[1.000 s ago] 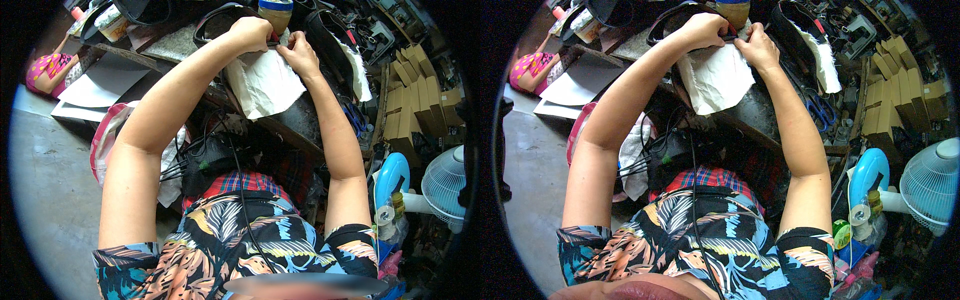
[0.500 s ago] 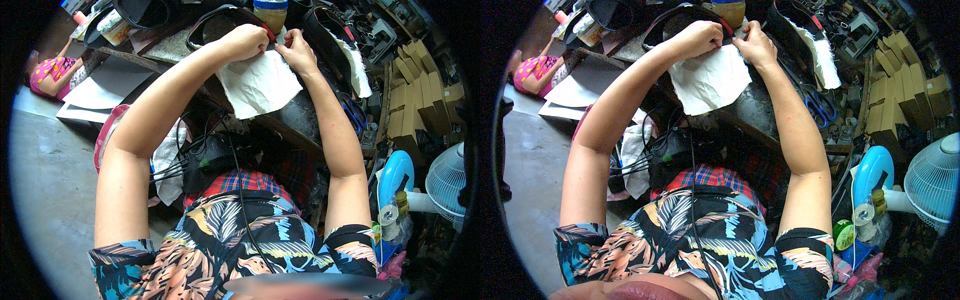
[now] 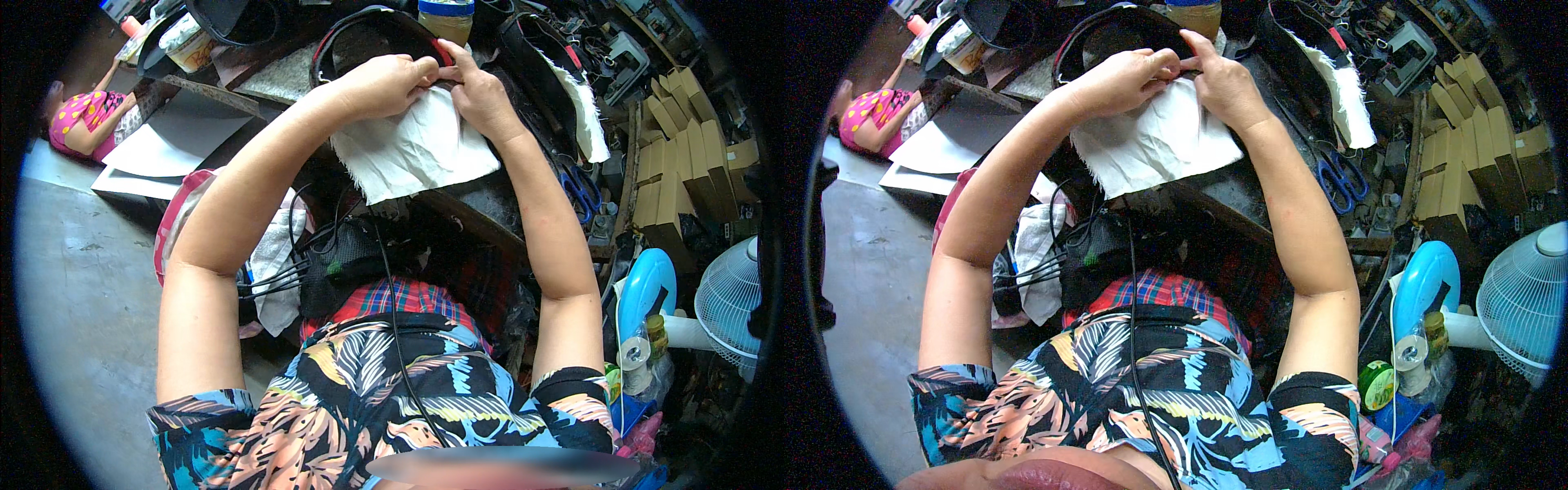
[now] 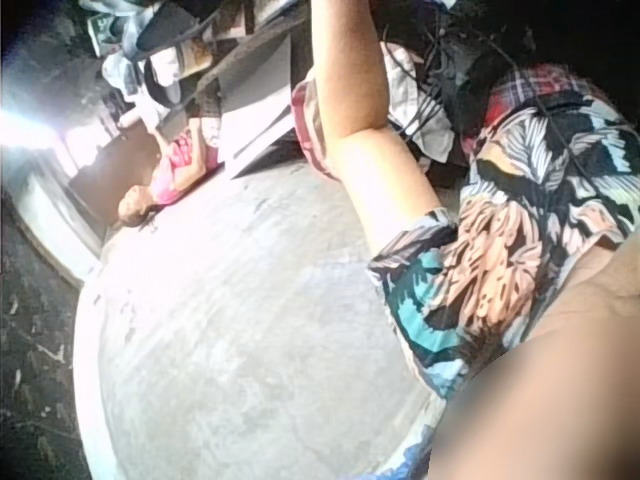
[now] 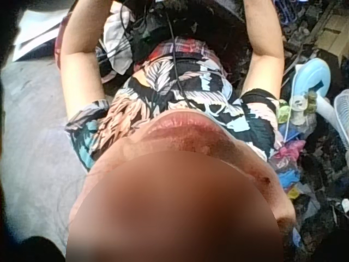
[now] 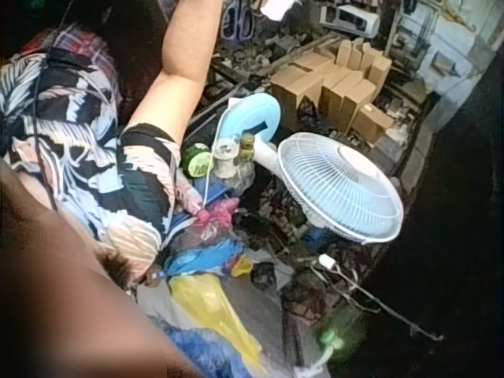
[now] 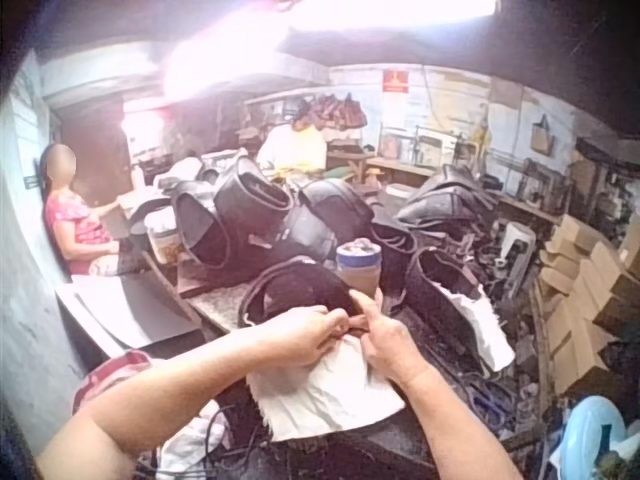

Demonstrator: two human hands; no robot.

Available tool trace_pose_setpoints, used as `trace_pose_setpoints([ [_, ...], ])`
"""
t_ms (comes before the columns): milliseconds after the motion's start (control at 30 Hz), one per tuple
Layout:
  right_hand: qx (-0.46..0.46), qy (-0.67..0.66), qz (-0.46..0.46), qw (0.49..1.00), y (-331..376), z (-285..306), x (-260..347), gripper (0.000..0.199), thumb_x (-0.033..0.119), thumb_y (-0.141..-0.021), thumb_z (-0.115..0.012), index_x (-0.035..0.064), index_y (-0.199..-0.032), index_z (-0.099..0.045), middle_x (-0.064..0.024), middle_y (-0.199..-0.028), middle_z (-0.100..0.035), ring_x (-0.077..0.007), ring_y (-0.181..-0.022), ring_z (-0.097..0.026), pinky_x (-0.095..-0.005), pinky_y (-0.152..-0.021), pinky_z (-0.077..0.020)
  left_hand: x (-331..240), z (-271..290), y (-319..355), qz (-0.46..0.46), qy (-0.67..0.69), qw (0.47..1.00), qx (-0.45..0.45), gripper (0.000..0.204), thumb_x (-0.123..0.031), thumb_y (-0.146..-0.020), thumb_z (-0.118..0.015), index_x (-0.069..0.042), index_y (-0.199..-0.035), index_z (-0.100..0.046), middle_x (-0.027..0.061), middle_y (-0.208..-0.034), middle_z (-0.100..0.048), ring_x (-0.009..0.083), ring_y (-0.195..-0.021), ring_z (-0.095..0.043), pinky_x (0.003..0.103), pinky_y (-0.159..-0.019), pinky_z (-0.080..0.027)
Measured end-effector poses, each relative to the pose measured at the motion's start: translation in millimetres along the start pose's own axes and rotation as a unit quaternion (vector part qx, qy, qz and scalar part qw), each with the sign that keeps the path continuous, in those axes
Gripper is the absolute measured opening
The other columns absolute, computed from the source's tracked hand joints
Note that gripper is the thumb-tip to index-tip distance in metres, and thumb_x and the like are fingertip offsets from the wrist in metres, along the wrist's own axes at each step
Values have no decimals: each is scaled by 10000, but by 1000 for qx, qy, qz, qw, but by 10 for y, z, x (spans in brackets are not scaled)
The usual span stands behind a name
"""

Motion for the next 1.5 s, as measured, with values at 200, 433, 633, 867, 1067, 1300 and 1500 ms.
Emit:
trace_pose_setpoints([
  [200,22,13,66,997,16,6,-117,570,-19,-841,-564,140,-1385,-508,-129,-1055,-742,-284,-959,-726,-398,-901,-586,60,7,117,9,126,987,-101,292,-24,-896,-645,2,-1156,-516,199,-1079,-699,297,-1067,-694,372,-907,-546],
  [433,34,-23,72,997,51,13,-175,600,-2,-856,-560,170,-1426,-495,-160,-1122,-723,-312,-1004,-715,-405,-921,-579,-216,-45,208,-39,-108,993,-34,312,-114,-904,-628,-27,-1201,-590,207,-1057,-657,356,-1069,-619,402,-924,-521],
  [633,27,-101,5,994,53,-18,-133,545,107,-909,-581,173,-1440,-482,-161,-1083,-735,-286,-998,-725,-392,-890,-579,-241,-17,235,-41,-50,995,-71,222,-133,-930,-586,-44,-1131,-618,191,-1079,-646,346,-1048,-621,402,-899,-525],
  [867,-43,-107,-78,990,11,137,-263,566,317,-932,-656,162,-1442,-467,-76,-779,-748,-192,-740,-738,-323,-729,-568,-241,-97,275,-107,-97,985,-96,198,-144,-885,-606,-55,-1062,-614,97,-1048,-669,321,-1118,-607,386,-941,-520],
  [1067,23,-138,-111,984,8,124,-369,850,427,-858,-751,129,-1536,-334,-107,-786,-730,-180,-704,-688,-314,-701,-523,-472,-100,270,-152,-113,970,-153,271,-155,-838,-632,-56,-1088,-600,102,-1066,-655,323,-1214,-569,421,-1067,-442],
  [1300,0,-327,-128,937,25,85,-214,890,-54,-827,-660,93,-1582,-212,-86,-908,-695,-87,-703,-609,-237,-635,-499,-1217,-367,603,-150,-11,989,-5,809,-546,-896,-606,-52,-1496,-380,262,-1513,-385,480,-1440,-291,580,-1177,-257],
  [1500,39,-292,-77,953,-115,382,-46,834,-32,-898,-653,129,-1593,-223,-46,-868,-658,-41,-703,-553,-200,-603,-453,-1377,56,721,-240,284,928,0,465,-326,-963,-618,-33,-1321,-575,170,-1323,-605,370,-1250,-561,507,-1094,-413],
])
Point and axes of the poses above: each hand's wrist, its own y-axis away from the middle knuckle, its own z-axis out of the back of the hand, x = y × z, the point moved 3 cm from there along -y, towards the middle knuckle
